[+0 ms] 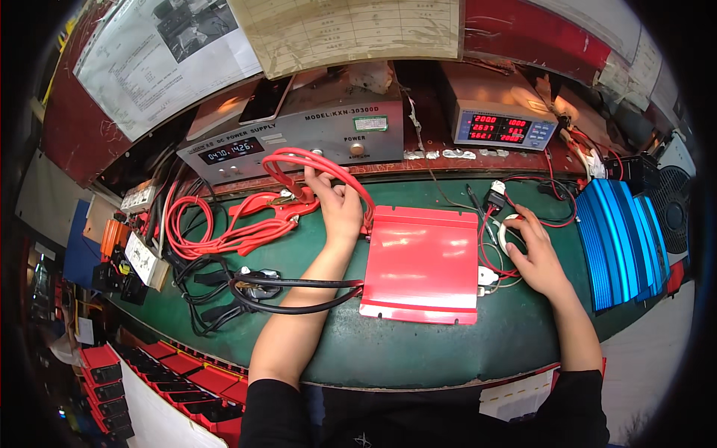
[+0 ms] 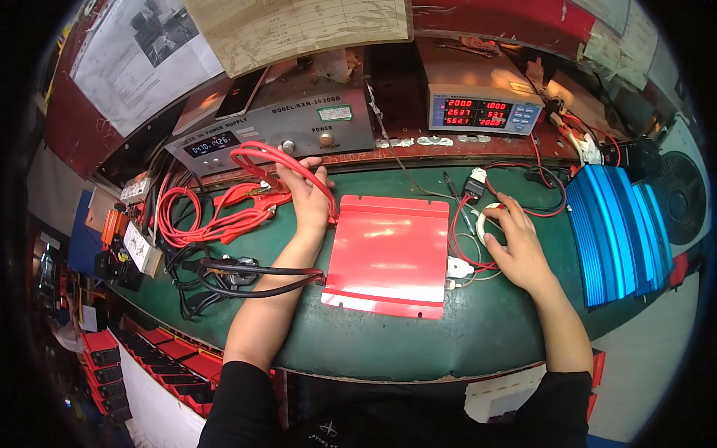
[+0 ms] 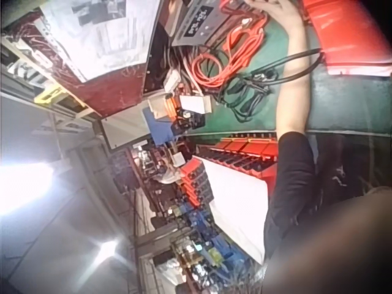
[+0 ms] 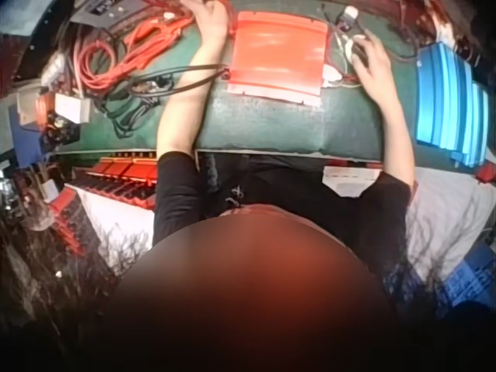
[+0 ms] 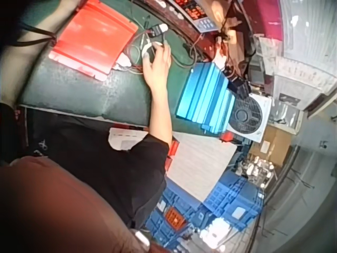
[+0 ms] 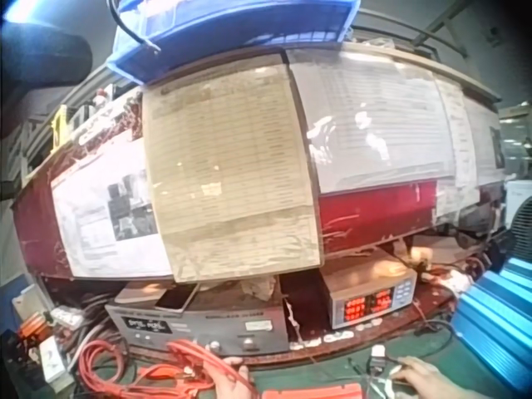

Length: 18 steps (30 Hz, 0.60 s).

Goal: Connecting an electronic device to a testing station, monitoring digital displays for readings, and sorting the device.

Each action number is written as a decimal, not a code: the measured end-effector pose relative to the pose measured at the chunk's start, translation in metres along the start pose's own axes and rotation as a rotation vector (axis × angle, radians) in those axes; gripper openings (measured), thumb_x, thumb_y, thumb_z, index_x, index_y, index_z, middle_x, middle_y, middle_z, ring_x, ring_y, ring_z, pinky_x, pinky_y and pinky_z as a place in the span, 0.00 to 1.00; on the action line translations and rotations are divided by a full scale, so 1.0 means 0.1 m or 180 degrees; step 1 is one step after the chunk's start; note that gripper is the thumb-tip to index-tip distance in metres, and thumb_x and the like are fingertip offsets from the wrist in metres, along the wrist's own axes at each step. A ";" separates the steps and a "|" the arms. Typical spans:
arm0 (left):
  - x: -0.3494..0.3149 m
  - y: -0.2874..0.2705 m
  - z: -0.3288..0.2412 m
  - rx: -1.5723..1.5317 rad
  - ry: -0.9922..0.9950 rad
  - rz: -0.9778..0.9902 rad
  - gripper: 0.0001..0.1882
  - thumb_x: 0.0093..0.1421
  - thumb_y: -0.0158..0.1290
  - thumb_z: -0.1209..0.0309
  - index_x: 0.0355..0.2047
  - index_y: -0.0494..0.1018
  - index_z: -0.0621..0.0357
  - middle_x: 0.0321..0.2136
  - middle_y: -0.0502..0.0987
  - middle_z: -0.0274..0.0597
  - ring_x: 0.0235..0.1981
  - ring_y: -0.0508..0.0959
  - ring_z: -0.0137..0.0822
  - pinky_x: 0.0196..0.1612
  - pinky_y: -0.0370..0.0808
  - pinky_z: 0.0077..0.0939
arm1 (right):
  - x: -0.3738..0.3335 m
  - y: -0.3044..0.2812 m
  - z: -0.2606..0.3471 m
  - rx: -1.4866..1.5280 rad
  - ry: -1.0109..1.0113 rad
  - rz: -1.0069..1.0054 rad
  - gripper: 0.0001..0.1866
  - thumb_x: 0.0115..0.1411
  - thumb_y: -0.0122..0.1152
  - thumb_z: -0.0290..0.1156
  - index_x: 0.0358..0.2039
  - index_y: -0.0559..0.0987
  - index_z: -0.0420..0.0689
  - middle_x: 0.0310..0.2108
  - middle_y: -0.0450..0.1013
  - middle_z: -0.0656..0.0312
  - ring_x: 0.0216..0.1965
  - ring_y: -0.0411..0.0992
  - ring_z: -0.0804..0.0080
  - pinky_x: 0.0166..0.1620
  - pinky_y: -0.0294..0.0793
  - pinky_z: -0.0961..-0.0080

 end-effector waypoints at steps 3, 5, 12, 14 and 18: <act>0.00 0.00 0.00 0.0030 0.0021 -0.0015 0.41 0.65 0.47 0.82 0.70 0.35 0.49 0.45 0.71 0.45 0.27 0.75 0.28 0.32 0.74 0.21 | 0.00 0.00 -0.01 0.0009 0.0002 0.0004 0.22 0.59 0.58 0.30 0.54 0.71 0.43 0.67 0.57 0.45 0.68 0.57 0.44 0.67 0.56 0.58; 0.00 0.00 0.00 0.0057 0.0061 -0.0053 0.42 0.65 0.47 0.82 0.70 0.34 0.48 0.45 0.71 0.45 0.28 0.75 0.28 0.32 0.74 0.21 | 0.00 0.01 0.00 0.0007 -0.0019 0.0006 0.22 0.59 0.58 0.30 0.54 0.71 0.43 0.67 0.57 0.45 0.68 0.57 0.44 0.66 0.56 0.58; 0.00 0.00 0.01 -0.0043 0.0002 -0.0040 0.42 0.65 0.47 0.82 0.70 0.35 0.48 0.45 0.71 0.45 0.28 0.74 0.28 0.32 0.74 0.21 | 0.00 0.00 0.01 0.0017 0.0045 0.0035 0.22 0.60 0.58 0.30 0.54 0.71 0.43 0.67 0.57 0.45 0.68 0.56 0.44 0.67 0.56 0.58; -0.01 0.01 0.01 -0.0089 -0.0049 -0.0023 0.42 0.65 0.47 0.82 0.70 0.35 0.48 0.45 0.71 0.44 0.28 0.74 0.28 0.32 0.74 0.21 | 0.00 0.01 0.00 -0.0003 0.0050 0.0028 0.22 0.60 0.58 0.30 0.54 0.71 0.43 0.67 0.57 0.46 0.68 0.56 0.45 0.67 0.55 0.58; 0.00 0.00 0.04 -0.0017 0.0013 -0.0048 0.42 0.65 0.47 0.82 0.70 0.35 0.47 0.45 0.71 0.44 0.27 0.74 0.28 0.32 0.74 0.21 | 0.00 0.00 0.01 -0.0005 0.0040 0.0035 0.22 0.60 0.58 0.30 0.55 0.71 0.43 0.68 0.57 0.46 0.68 0.56 0.45 0.67 0.55 0.58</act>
Point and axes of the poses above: each hand's wrist, its own x-axis towards the middle knuckle, its own y-axis out of the palm, z = x × y, the point moved 3 cm from there along x, towards the middle knuckle
